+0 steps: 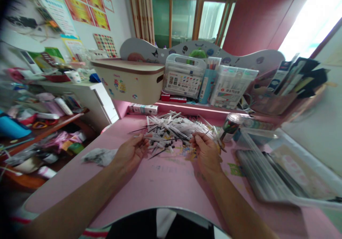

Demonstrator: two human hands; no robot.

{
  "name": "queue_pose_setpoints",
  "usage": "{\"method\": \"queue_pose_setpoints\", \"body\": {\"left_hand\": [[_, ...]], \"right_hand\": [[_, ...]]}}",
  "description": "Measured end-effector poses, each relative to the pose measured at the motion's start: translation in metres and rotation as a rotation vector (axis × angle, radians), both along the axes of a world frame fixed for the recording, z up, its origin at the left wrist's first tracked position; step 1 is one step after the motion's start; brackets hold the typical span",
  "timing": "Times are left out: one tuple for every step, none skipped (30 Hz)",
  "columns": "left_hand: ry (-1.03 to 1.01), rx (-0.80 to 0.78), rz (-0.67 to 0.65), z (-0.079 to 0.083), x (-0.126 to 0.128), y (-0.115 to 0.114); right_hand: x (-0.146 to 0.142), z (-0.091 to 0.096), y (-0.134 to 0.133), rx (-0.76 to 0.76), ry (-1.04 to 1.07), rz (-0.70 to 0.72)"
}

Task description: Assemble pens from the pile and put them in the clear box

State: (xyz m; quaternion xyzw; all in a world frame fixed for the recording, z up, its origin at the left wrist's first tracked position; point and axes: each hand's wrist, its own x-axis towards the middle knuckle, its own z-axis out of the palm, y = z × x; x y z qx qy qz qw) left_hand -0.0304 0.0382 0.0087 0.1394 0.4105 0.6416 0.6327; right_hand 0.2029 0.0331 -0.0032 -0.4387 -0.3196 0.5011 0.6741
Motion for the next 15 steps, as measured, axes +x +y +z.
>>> {"method": "queue_pose_setpoints", "body": {"left_hand": [[-0.006, 0.003, -0.003, -0.0004, 0.0001, -0.0001], [-0.012, 0.005, -0.005, -0.0008, 0.0002, -0.0002], [-0.018, 0.008, -0.006, -0.0012, 0.0003, -0.0003], [-0.024, 0.011, -0.004, -0.0016, 0.0003, -0.0003], [-0.029, 0.013, -0.002, -0.0019, 0.0003, -0.0004], [-0.034, 0.015, 0.001, -0.0020, 0.0004, -0.0004], [-0.038, 0.016, 0.001, -0.0020, 0.0004, -0.0004], [-0.042, 0.017, 0.000, -0.0019, 0.0005, -0.0004], [-0.045, 0.017, -0.003, -0.0017, 0.0006, -0.0003], [-0.048, 0.016, -0.006, -0.0015, 0.0008, -0.0002], [-0.050, 0.015, -0.011, -0.0013, 0.0009, -0.0002], [-0.053, 0.017, -0.016, -0.0012, 0.0011, -0.0002], [-0.058, 0.020, -0.023, -0.0013, 0.0013, -0.0003], [-0.067, 0.024, -0.032, -0.0016, 0.0014, -0.0006], [-0.076, 0.027, -0.044, -0.0022, 0.0014, -0.0009]], "right_hand": [[0.0001, -0.0001, 0.0000, -0.002, 0.003, 0.000], [0.0004, -0.0001, 0.0001, 0.001, 0.009, -0.003], [0.0008, 0.0000, 0.0004, 0.009, 0.018, -0.012], [0.0014, 0.0001, 0.0009, 0.018, 0.028, -0.024], [0.0021, 0.0001, 0.0014, 0.026, 0.037, -0.037], [0.0029, 0.0002, 0.0021, 0.031, 0.044, -0.046], [0.0036, 0.0001, 0.0027, 0.032, 0.046, -0.047], [0.0042, -0.0001, 0.0034, 0.031, 0.046, -0.046], [0.0046, -0.0004, 0.0039, 0.030, 0.045, -0.042], [0.0048, -0.0008, 0.0043, 0.029, 0.045, -0.038], [0.0047, -0.0013, 0.0045, 0.028, 0.043, -0.033], [0.0044, -0.0018, 0.0046, 0.025, 0.039, -0.030], [0.0039, -0.0023, 0.0045, 0.020, 0.034, -0.027], [0.0032, -0.0027, 0.0043, 0.014, 0.029, -0.021], [0.0026, -0.0031, 0.0041, 0.009, 0.025, -0.012]]}}
